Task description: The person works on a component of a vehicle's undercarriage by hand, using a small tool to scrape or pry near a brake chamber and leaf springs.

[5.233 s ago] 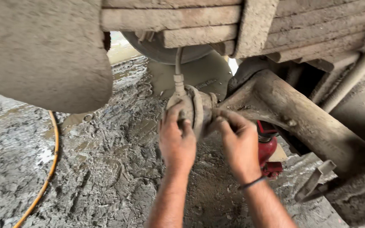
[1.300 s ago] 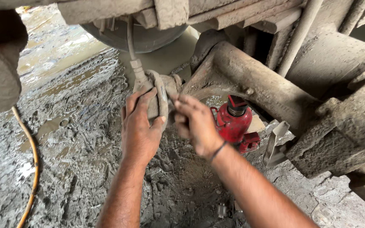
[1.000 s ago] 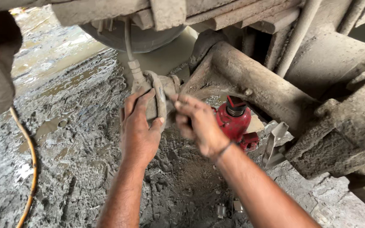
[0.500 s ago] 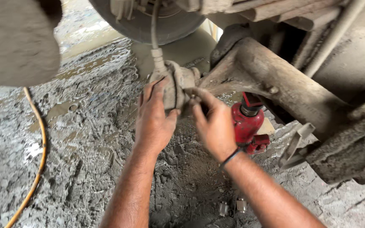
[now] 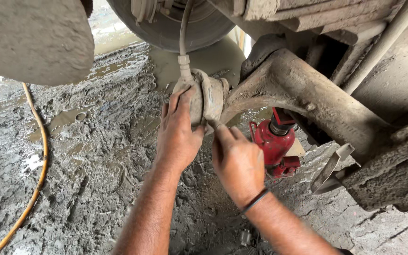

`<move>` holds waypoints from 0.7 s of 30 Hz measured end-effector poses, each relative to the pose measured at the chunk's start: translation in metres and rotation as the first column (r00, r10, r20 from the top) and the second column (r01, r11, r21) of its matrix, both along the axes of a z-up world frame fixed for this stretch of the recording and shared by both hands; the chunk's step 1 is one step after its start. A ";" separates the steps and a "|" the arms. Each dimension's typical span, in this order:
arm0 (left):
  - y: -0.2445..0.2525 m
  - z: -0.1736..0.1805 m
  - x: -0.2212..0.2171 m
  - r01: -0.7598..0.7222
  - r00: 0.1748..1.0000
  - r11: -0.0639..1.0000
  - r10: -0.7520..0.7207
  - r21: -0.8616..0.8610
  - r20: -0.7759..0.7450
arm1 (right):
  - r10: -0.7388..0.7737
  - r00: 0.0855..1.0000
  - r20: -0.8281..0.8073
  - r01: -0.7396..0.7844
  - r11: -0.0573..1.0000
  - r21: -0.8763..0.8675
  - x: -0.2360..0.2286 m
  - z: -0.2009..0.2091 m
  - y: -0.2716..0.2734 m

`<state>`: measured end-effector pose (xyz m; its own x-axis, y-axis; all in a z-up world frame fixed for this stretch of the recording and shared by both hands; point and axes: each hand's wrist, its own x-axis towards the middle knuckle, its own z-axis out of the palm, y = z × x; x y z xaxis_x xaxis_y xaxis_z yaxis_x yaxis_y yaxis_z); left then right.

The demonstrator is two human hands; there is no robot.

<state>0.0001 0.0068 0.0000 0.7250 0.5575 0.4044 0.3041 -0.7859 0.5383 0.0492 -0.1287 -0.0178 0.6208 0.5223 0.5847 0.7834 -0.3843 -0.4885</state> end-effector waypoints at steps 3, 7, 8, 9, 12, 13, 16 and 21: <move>0.000 -0.005 0.001 -0.039 0.999 0.998 0.039 0.039 -0.002 | 0.003 1.000 0.027 -0.002 0.999 -0.052 0.001 -0.001 0.008; 0.000 -0.012 -0.002 -0.022 0.999 0.999 0.020 0.034 0.047 | 0.000 0.997 0.077 0.001 1.000 -0.009 0.005 0.000 0.011; 0.001 -0.012 -0.002 -0.017 0.998 0.998 0.014 0.056 0.054 | -0.003 0.999 0.041 0.005 0.999 -0.047 0.004 0.003 0.010; 0.001 -0.010 -0.001 -0.014 0.998 0.997 0.008 0.075 0.069 | -0.006 1.000 0.014 0.008 0.996 -0.087 0.005 0.006 0.009; 0.000 -0.008 0.001 -0.006 0.998 0.999 0.003 0.033 0.067 | 0.014 1.000 -0.023 -0.015 0.999 -0.038 0.009 0.018 0.010; 0.000 -0.008 0.000 -0.013 0.999 0.999 0.012 0.034 0.053 | 0.030 0.999 -0.020 -0.030 1.000 0.009 0.011 0.020 0.012; -0.003 -0.008 -0.001 -0.029 0.999 0.999 0.029 0.013 0.025 | 0.069 0.998 -0.013 -0.067 0.990 0.126 0.028 0.021 0.019; -0.005 -0.005 0.002 -0.016 0.999 1.000 0.017 -0.020 0.040 | 0.024 0.998 -0.059 -0.017 0.993 0.115 0.059 0.011 0.018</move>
